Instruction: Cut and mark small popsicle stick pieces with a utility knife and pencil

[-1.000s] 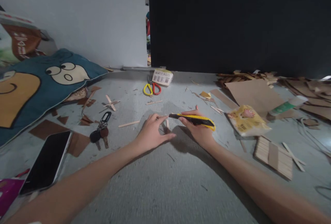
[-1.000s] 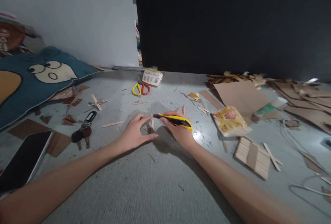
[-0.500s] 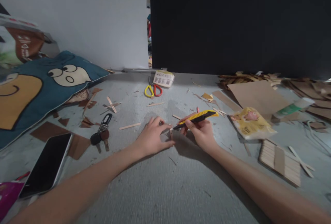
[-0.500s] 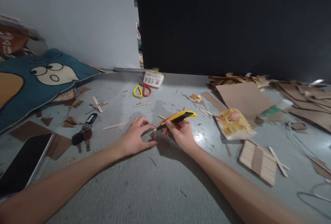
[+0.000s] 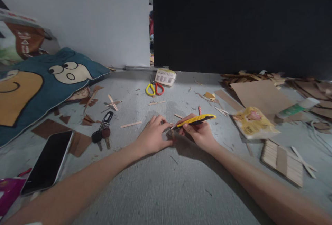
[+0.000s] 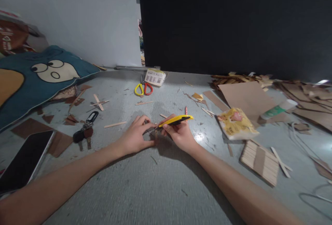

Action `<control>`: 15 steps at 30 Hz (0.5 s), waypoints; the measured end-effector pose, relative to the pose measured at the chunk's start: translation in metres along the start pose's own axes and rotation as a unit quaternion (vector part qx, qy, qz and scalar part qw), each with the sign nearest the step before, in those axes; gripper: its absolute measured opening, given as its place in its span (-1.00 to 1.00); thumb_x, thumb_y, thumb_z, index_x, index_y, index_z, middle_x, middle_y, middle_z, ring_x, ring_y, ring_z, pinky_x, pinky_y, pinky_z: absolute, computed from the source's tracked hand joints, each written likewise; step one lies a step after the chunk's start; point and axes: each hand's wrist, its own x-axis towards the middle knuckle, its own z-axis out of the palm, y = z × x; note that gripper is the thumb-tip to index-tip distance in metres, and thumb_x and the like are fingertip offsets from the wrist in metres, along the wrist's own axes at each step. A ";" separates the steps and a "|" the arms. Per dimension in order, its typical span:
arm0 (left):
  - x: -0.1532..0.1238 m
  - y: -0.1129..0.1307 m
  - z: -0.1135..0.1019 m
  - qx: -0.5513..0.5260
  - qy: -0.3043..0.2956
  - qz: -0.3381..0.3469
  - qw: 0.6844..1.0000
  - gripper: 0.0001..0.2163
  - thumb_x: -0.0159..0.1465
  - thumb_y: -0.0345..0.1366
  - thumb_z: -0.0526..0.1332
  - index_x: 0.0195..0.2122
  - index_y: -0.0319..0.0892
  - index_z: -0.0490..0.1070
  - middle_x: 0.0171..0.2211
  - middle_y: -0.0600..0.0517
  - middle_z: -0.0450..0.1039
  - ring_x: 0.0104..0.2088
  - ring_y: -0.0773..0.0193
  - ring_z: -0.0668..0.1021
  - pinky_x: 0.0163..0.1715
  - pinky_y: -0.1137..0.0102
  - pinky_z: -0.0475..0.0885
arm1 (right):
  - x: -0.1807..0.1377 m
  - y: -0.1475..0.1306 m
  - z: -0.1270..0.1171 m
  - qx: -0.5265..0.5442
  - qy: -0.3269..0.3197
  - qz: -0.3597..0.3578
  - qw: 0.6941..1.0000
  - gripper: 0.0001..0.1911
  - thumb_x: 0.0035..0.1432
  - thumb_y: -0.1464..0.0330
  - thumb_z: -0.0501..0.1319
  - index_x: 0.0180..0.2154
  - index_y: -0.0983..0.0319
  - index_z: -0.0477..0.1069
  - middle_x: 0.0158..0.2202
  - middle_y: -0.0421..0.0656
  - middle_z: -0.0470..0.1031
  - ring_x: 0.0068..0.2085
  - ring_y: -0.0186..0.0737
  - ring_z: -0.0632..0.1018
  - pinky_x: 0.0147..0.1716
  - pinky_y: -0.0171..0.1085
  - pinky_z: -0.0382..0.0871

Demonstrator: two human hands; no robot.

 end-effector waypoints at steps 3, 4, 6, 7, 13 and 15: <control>0.000 -0.001 0.001 -0.002 0.002 0.003 1.000 -0.56 0.19 -0.11 0.50 0.09 -0.01 0.58 -0.02 -0.04 0.36 0.05 -0.01 0.44 0.10 0.09 0.44 | 0.000 0.000 0.000 -0.007 -0.007 -0.009 1.000 -0.65 0.36 0.04 0.32 -0.20 0.21 0.56 -0.39 -0.15 0.60 -0.44 -0.24 0.61 -0.38 -0.21 0.62; 0.000 -0.001 0.001 -0.004 0.005 0.004 1.000 -0.57 0.19 -0.12 0.49 0.09 0.00 0.58 -0.02 -0.04 0.37 0.05 -0.01 0.44 0.10 0.09 0.44 | 0.000 -0.001 0.000 -0.011 -0.009 -0.010 1.000 -0.65 0.36 0.05 0.31 -0.20 0.21 0.56 -0.39 -0.15 0.59 -0.44 -0.24 0.61 -0.37 -0.21 0.63; 0.000 0.000 0.001 -0.007 0.010 0.005 1.000 -0.58 0.19 -0.13 0.49 0.08 0.01 0.58 -0.03 -0.03 0.37 0.04 0.00 0.44 0.10 0.09 0.45 | 0.000 -0.002 0.000 -0.018 -0.012 -0.012 1.000 -0.66 0.37 0.05 0.31 -0.19 0.21 0.57 -0.39 -0.14 0.59 -0.43 -0.24 0.62 -0.37 -0.21 0.62; 0.000 0.000 0.000 -0.009 0.011 0.005 1.000 -0.59 0.19 -0.13 0.49 0.08 0.01 0.59 -0.03 -0.03 0.37 0.04 0.00 0.44 0.09 0.09 0.45 | 0.000 -0.003 0.000 -0.020 -0.012 -0.014 1.000 -0.66 0.37 0.05 0.30 -0.19 0.21 0.58 -0.39 -0.14 0.59 -0.43 -0.25 0.61 -0.37 -0.22 0.62; 0.001 0.000 0.000 -0.012 0.007 0.000 1.000 -0.59 0.20 -0.12 0.49 0.08 -0.02 0.60 -0.06 -0.04 0.37 0.03 0.00 0.45 0.10 0.10 0.44 | 0.000 -0.005 0.001 -0.036 -0.003 -0.023 0.999 -0.64 0.37 0.04 0.30 -0.21 0.21 0.57 -0.42 -0.16 0.57 -0.45 -0.26 0.61 -0.41 -0.24 0.61; 0.001 0.000 0.000 -0.011 0.006 0.002 1.000 -0.59 0.21 -0.12 0.48 0.08 -0.03 0.61 -0.05 -0.05 0.38 0.04 0.00 0.45 0.10 0.10 0.44 | 0.000 -0.004 0.002 -0.047 -0.003 -0.034 0.998 -0.65 0.38 0.05 0.29 -0.21 0.21 0.57 -0.42 -0.16 0.56 -0.46 -0.25 0.61 -0.42 -0.24 0.60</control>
